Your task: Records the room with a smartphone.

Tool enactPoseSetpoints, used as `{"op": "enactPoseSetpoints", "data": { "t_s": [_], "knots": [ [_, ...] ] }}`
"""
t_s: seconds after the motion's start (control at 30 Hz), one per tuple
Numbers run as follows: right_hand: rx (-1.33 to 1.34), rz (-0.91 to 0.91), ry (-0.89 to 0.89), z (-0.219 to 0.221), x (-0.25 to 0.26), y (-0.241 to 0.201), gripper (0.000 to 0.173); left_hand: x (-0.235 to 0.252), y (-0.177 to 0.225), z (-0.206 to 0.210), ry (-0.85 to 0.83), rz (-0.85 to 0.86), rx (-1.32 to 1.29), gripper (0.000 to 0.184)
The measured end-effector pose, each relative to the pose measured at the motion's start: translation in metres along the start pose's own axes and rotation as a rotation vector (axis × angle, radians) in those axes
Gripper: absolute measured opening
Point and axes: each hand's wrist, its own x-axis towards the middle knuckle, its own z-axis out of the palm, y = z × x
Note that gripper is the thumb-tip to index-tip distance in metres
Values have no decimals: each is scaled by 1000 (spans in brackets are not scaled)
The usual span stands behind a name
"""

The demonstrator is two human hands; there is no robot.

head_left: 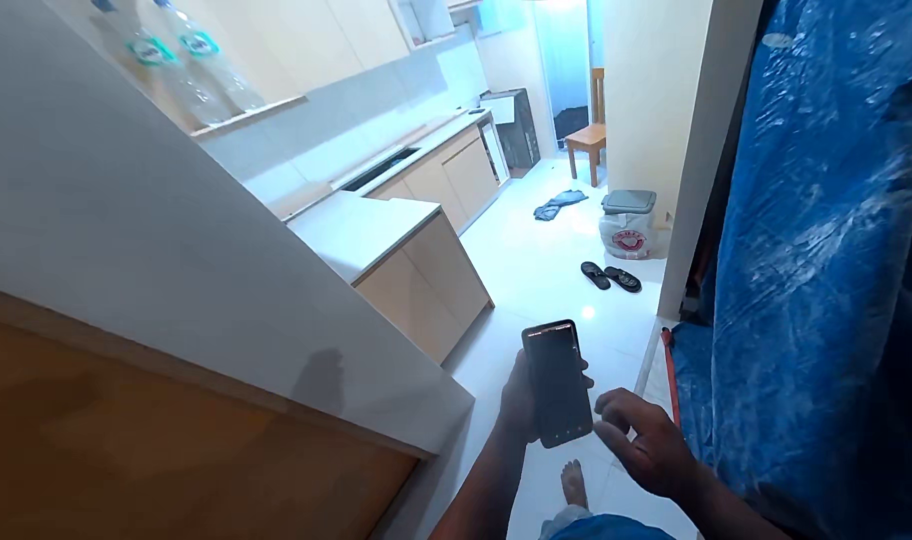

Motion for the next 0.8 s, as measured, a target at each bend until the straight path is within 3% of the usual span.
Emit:
{"op": "enactPoseSetpoints", "data": {
  "t_s": [0.13,0.23,0.33,0.5,0.57,0.63,0.7,0.8],
  "knots": [
    [145,480,-132,-5,-1,6,47,-2,8,4,19,41,-30,73],
    [528,649,-262,-7,3,12,49,-2,12,11,32,92,-39,73],
    [965,611,-280,0,8,18,65,1,16,22,51,148,-39,72],
    [1516,569,-280,8,37,14,50,9,22,37,99,289,52,73],
    [1571,551,-274,8,48,16,47,14,27,40,106,335,101,71],
    [1574,525,-258,5,62,19,47,22,33,51,237,430,201,63],
    [1549,473,-266,-1,74,26,48,31,38,62,349,561,381,63],
    [1499,426,-254,-15,87,34,49,45,57,68,349,659,719,69]
  ]
}}
